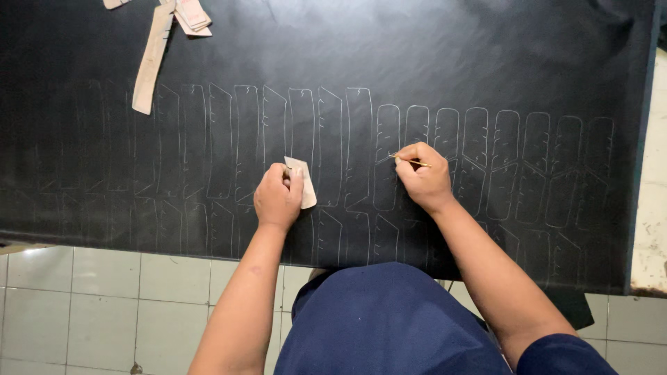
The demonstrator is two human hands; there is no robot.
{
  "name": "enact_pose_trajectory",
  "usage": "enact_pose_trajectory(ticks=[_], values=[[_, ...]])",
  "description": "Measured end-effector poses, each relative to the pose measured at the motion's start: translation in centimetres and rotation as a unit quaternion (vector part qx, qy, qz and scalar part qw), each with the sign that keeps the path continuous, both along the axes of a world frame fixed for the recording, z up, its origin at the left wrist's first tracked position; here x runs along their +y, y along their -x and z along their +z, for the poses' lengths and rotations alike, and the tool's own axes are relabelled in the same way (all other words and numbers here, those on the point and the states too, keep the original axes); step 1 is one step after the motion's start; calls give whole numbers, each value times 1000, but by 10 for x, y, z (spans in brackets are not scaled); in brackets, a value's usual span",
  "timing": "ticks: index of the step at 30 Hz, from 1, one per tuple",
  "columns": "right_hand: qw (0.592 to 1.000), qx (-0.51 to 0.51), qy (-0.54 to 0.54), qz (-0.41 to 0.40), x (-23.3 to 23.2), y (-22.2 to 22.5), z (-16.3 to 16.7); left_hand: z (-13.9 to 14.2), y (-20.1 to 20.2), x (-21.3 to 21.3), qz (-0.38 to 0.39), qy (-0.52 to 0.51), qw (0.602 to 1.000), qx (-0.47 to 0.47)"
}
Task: The person uses a small paper template and a pencil to trace repeating patterns onto a large black sheet of material. They repeatedly reposition the template and trace its outline, then move to a different section of the sheet to continue tracing.
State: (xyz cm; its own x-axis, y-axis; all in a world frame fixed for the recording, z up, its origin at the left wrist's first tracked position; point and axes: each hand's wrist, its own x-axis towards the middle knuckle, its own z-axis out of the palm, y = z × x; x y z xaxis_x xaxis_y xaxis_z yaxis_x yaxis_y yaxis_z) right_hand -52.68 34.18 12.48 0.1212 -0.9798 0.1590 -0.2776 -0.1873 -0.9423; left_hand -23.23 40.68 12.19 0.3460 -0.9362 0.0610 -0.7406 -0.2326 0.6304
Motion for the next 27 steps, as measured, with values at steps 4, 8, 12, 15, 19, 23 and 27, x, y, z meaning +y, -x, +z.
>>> enact_pose_trajectory(ticks=[4,8,12,15,19,23,27], values=[[1000,19,4,-17,12,2,1,2,-3,2,1,4,1000,-1],[999,21,6,-24,18,-1,0,2,-4,3,1,8,1000,-2],[998,44,23,-33,19,-3,-2,3,-2,5,6,13,1000,0],[998,43,25,-27,21,0,-4,4,-1,7,0,16,1000,-13],[999,-35,9,4,27,11,-3,4,3,9,8,15,1000,2],[987,-147,-56,20,38,22,7,7,15,15,26,-12,995,93],[955,-121,-270,3,54,26,25,10,61,21,-24,-15,943,331]])
